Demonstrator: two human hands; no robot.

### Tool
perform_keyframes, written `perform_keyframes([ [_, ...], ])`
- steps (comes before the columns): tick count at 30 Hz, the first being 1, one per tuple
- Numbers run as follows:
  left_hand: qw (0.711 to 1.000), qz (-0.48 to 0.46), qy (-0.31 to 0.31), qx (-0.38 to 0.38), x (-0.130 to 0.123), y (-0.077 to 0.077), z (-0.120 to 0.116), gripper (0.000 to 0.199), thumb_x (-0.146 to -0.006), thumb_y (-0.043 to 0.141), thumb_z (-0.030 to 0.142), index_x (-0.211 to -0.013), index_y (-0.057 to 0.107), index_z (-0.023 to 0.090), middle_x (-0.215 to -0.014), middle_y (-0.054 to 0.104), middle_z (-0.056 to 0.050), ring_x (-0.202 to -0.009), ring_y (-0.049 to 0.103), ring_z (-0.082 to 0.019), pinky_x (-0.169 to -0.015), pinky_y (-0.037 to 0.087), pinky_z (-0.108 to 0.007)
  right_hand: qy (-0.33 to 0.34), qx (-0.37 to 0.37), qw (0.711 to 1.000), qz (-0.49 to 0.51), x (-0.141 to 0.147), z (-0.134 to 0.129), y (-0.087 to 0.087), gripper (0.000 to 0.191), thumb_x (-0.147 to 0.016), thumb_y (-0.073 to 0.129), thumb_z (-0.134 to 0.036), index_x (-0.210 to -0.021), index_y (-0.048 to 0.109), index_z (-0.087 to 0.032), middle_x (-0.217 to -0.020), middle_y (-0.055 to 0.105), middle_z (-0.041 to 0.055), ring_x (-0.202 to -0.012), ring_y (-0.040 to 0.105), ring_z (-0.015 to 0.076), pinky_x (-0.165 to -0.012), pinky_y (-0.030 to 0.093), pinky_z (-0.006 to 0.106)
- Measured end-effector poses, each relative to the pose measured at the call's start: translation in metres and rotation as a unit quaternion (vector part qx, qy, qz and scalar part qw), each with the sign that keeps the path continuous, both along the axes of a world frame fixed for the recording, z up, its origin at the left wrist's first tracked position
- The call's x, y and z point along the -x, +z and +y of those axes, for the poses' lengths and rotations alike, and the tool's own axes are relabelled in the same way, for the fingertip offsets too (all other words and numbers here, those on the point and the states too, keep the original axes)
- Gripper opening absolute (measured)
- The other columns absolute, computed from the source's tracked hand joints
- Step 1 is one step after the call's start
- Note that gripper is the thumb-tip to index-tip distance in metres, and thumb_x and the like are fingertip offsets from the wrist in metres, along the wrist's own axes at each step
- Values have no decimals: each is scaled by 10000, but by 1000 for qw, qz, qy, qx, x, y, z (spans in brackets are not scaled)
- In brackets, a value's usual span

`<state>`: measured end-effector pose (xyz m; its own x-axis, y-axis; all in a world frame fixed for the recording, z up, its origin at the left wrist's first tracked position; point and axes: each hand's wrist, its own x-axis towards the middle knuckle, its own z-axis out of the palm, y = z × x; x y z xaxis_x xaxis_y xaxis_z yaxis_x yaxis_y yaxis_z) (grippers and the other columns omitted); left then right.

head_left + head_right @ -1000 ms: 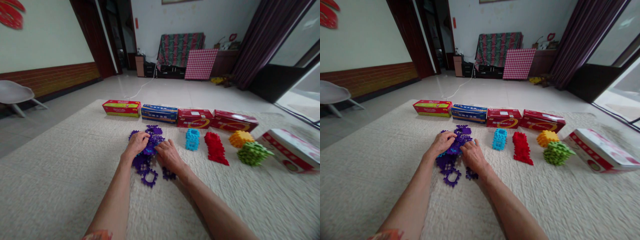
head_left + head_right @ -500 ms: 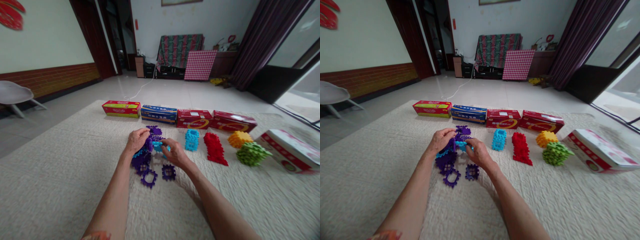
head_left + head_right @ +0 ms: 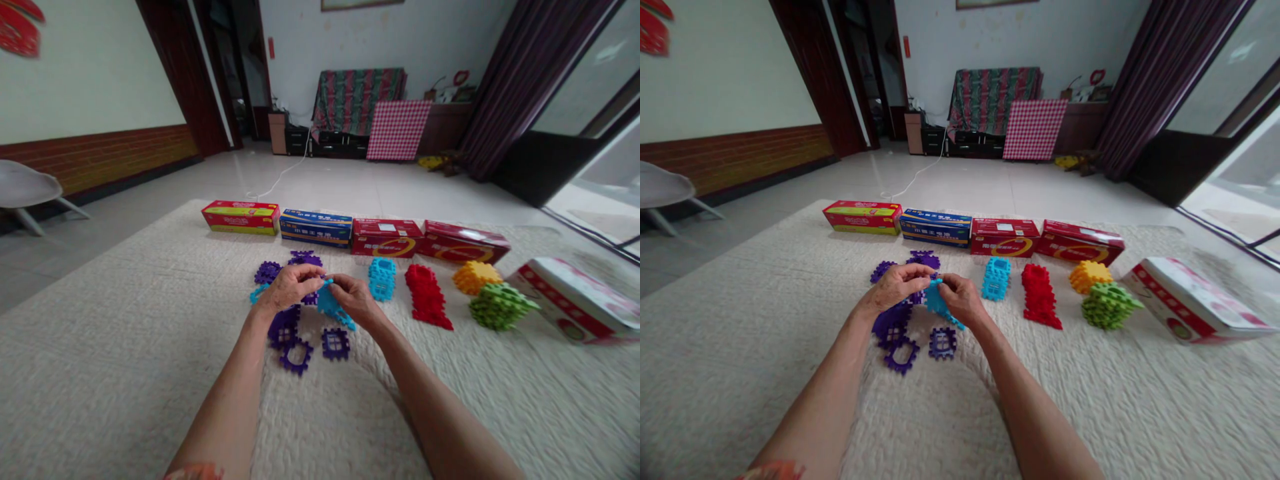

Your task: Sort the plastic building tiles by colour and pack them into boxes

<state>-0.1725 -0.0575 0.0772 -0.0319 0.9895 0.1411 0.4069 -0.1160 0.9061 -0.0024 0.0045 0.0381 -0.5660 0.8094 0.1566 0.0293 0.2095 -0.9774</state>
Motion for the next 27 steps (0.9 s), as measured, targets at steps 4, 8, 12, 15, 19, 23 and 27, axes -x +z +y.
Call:
perform_keyframes([
  [4, 999, 43, 18, -2, -12, -4, 4, 268, -774, 576, 293, -943, 741, 167, -852, 744, -27, -792, 662, -169, -696, 515, -250, -12, 12, 1000, 10, -9, -1, -2, 303, -741, 599, -365, -951, 665, -156, -646, 619, -23, -519, 482, 86, -475, 371, 205],
  [8, 999, 45, -8, 2, -18, -10, 8, 271, -774, 568, 287, -940, 742, 163, -853, 748, -20, -736, 659, -155, -668, 502, -240, -32, 3, 999, -2, -24, -5, -4, 292, -735, 605, -349, -952, 657, -161, -656, 627, -24, -534, 513, 93, -499, 410, 217],
  [12, 998, 60, -4, 7, -14, -14, 9, 274, -769, 570, 282, -947, 741, 162, -888, 758, -29, -779, 678, -167, -719, 517, -255, -16, -10, 1000, -16, -45, -4, -9, 284, -726, 596, -318, -965, 663, -182, -810, 698, 13, -672, 609, 131, -621, 495, 265],
  [15, 996, 92, 0, -1, -9, -16, 9, 273, -770, 573, 288, -948, 745, 172, -913, 763, -34, -813, 688, -179, -738, 523, -259, -62, -34, 997, -30, -65, 3, -13, 309, -716, 601, -310, -985, 673, -176, -814, 703, 27, -678, 619, 144, -645, 511, 291],
  [19, 992, 128, -10, -6, -8, -17, 9, 275, -805, 566, 353, -920, 754, 188, -888, 763, -24, -798, 692, -182, -721, 523, -254, -143, -73, 986, -41, -88, 12, -15, 281, -716, 600, -308, -943, 690, -170, -836, 710, 48, -715, 640, 167, -681, 521, 316],
  [23, 992, 120, 26, -16, -9, -16, 9, 276, -798, 580, 356, -935, 748, 185, -871, 765, -21, -772, 695, -177, -710, 530, -252, -184, -115, 975, -55, -100, 18, -13, 245, -720, 588, -301, -900, 701, -179, -809, 707, 39, -676, 631, 160, -680, 519, 313],
  [27, 992, 115, 38, -19, -8, -16, 9, 267, -789, 579, 333, -939, 745, 187, -852, 766, -15, -761, 697, -173, -707, 537, -255, -199, -138, 968, -62, -104, 23, -13, 257, -726, 585, -310, -914, 698, -177, -775, 696, 28, -644, 610, 150, -647, 509, 295],
])
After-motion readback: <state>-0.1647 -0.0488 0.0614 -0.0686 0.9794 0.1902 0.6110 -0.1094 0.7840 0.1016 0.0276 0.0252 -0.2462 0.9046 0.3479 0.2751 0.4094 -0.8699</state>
